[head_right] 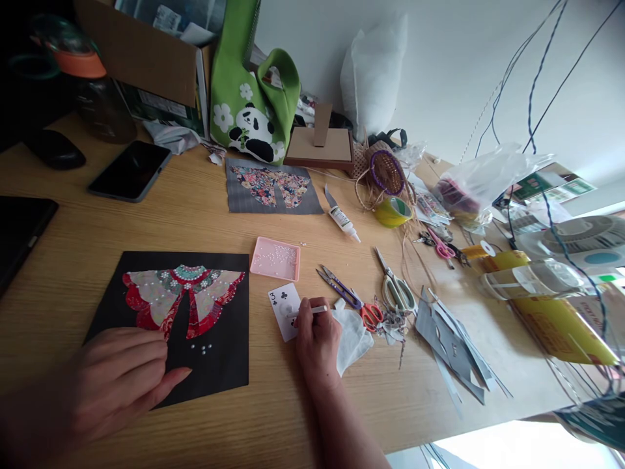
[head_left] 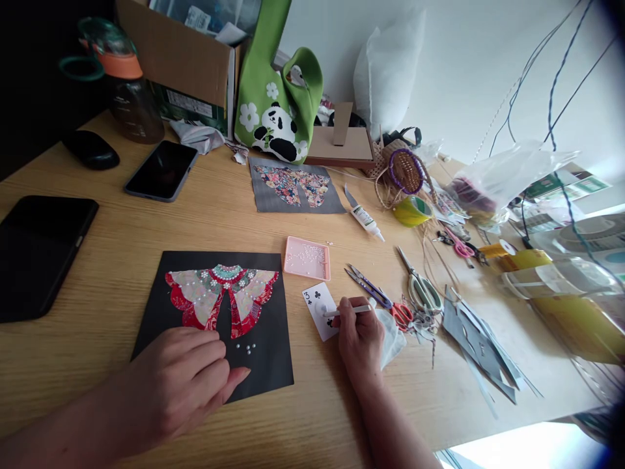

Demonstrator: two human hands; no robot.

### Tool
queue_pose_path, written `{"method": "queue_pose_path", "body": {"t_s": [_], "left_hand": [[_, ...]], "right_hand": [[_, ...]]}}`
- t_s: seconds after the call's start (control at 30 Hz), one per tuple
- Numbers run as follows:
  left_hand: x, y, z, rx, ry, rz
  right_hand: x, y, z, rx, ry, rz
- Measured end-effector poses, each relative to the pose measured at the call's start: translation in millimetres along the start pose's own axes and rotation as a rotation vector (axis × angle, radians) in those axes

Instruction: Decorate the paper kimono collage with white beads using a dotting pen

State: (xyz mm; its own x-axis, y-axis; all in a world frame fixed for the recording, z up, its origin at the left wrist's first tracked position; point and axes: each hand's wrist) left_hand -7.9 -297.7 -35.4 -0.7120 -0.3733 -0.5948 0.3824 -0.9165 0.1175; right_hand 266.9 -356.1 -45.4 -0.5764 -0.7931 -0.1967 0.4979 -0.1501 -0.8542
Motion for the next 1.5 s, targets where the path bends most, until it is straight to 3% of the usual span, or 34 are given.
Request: {"method": "queue_pose_path", "body": {"t_s": [1.5], "left_hand": [[6.0,-2.1,-1.7,-0.013,-0.08,-0.039]], "right_hand": [[2.2,3.1,1.0,-0.037,-0.051,0.028]]}}
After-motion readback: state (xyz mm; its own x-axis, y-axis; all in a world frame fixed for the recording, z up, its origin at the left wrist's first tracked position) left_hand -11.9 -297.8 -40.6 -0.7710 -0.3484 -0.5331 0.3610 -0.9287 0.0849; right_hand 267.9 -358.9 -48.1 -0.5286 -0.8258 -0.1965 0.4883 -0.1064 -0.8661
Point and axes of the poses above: each hand's wrist, its own x-axis away from the middle knuckle, its own z-axis out of the back of the hand, y = z × x, and after that the axes turned 13 degrees about -x, right-handed
